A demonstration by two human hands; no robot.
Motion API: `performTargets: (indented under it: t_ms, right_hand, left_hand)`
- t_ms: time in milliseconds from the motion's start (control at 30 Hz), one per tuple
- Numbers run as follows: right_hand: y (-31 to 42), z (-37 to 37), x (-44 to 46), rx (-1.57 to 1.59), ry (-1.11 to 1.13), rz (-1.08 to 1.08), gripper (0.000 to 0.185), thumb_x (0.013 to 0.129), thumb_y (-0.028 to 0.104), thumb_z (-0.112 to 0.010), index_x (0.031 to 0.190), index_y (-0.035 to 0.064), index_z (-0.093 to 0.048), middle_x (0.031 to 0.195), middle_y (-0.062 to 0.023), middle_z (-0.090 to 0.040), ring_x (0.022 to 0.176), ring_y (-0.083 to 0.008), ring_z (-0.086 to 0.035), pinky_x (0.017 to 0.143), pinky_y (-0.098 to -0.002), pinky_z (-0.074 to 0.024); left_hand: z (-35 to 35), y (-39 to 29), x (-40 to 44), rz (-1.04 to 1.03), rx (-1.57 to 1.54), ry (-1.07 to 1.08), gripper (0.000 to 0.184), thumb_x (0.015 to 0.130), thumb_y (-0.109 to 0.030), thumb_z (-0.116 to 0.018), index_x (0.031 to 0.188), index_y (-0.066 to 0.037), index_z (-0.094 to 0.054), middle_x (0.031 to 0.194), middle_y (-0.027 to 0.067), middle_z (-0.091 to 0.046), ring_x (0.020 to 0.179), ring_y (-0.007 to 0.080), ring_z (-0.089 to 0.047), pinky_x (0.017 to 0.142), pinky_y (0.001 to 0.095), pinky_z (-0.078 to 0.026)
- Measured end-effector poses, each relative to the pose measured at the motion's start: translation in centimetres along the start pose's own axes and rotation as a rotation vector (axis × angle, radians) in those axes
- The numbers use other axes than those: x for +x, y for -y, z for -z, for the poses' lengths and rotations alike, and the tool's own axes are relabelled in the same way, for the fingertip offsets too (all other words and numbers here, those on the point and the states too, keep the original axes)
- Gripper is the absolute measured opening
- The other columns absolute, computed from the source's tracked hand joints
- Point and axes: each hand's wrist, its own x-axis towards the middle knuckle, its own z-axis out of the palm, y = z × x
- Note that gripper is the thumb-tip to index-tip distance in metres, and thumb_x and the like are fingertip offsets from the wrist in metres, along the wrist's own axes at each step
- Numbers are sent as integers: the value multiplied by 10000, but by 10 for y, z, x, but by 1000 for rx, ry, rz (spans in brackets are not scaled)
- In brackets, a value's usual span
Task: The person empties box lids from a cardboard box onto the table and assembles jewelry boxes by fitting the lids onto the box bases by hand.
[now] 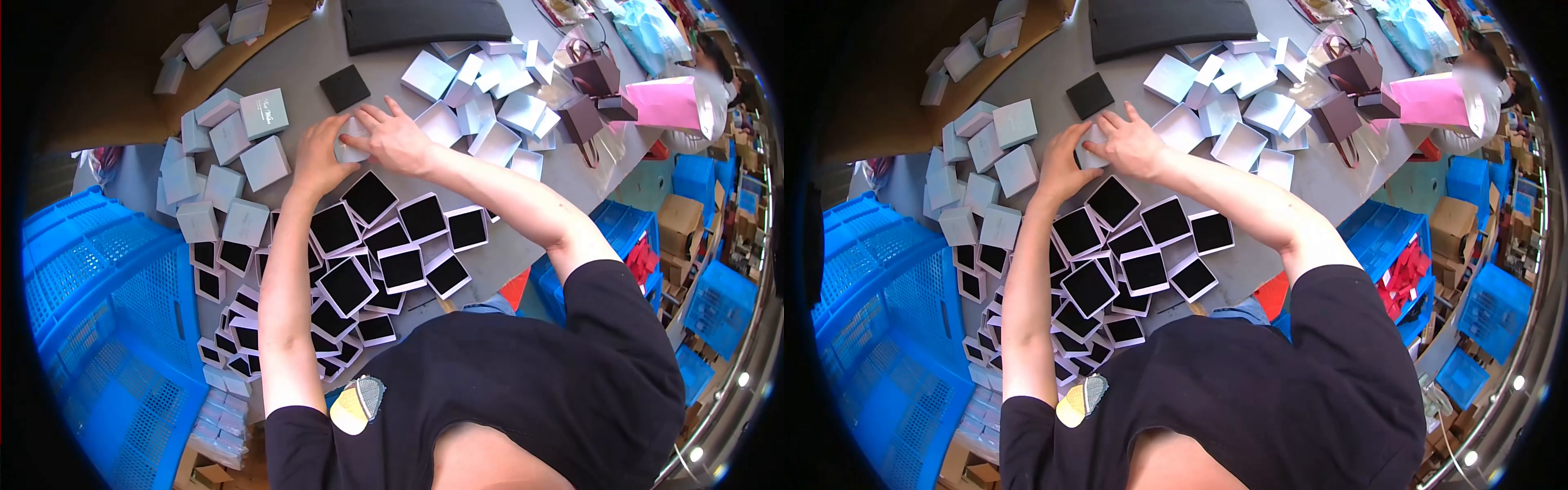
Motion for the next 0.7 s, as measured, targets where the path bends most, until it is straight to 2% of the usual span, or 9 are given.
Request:
performTargets:
  t_ms: [100,200,300,333,400,467,533,600,700]
  right_hand:
    - [2,-1,-12,26,-150,-3,638,757,250,-744,1354,298,-524,1376,-148,-473,1353,-323,-384,1087,-610,-288]
    - [4,-3,-23,82,-78,-118,659,762,211,-739,1375,247,-501,1380,-141,-472,1376,-334,-347,1107,-578,-284]
    - [-28,0,-40,245,-91,-135,556,796,155,-671,1337,179,-544,1373,-152,-484,1378,-349,-347,1136,-533,-267]
    - [-37,18,-48,120,-44,-109,510,781,133,-673,1283,119,-581,1346,-155,-503,1372,-346,-356,1138,-485,-283]
    - [-50,36,-62,-14,71,-29,490,755,131,-682,1241,145,-616,1255,-162,-536,1329,-340,-407,1106,-492,-317]
    - [-62,17,-69,-21,131,46,479,721,127,-700,1195,145,-634,1192,-164,-539,1268,-325,-454,1067,-488,-351]
    - [-63,18,-66,-26,186,72,506,692,122,-722,1187,147,-623,1167,-157,-535,1211,-313,-487,1025,-470,-382]
    - [-55,36,-57,-29,238,52,576,665,115,-749,1217,150,-586,1178,-141,-523,1158,-304,-506,981,-438,-412]
    - [-40,62,-52,738,-109,-215,469,651,158,-768,1070,102,-563,1138,-137,-522,1043,-301,-545,891,-385,-458]
  left_hand:
    - [11,-13,-1,54,122,27,837,554,-172,-872,1306,-76,-519,1298,114,-564,1250,318,-481,1098,457,-321]
    - [13,-9,-7,117,124,-55,820,572,-170,-866,1303,-45,-514,1288,154,-562,1257,324,-474,1089,471,-324]
    - [18,1,-18,99,559,-247,806,588,-148,-848,1309,-23,-507,1324,211,-529,1261,368,-461,1057,449,-374]
    - [21,-6,-20,86,513,-252,761,608,-157,-837,1287,-14,-523,1312,220,-536,1242,370,-479,1042,456,-388]
    - [26,-31,-25,56,417,-267,675,647,-174,-814,1243,5,-554,1287,237,-549,1205,374,-515,1010,469,-416]
    - [33,-78,-28,292,423,228,538,666,-386,-783,996,13,-638,1080,204,-641,968,361,-638,878,476,-472]
    - [11,-94,-43,334,543,404,655,629,-495,-786,1017,7,-623,1020,184,-650,960,347,-644,895,499,-461]
    - [-7,-94,-48,347,603,459,673,630,-365,-808,1119,27,-563,1102,191,-620,962,377,-639,924,509,-461]
    - [-5,-102,-38,431,372,428,771,607,-132,-791,1273,57,-452,1231,238,-538,1069,408,-592,987,476,-447]
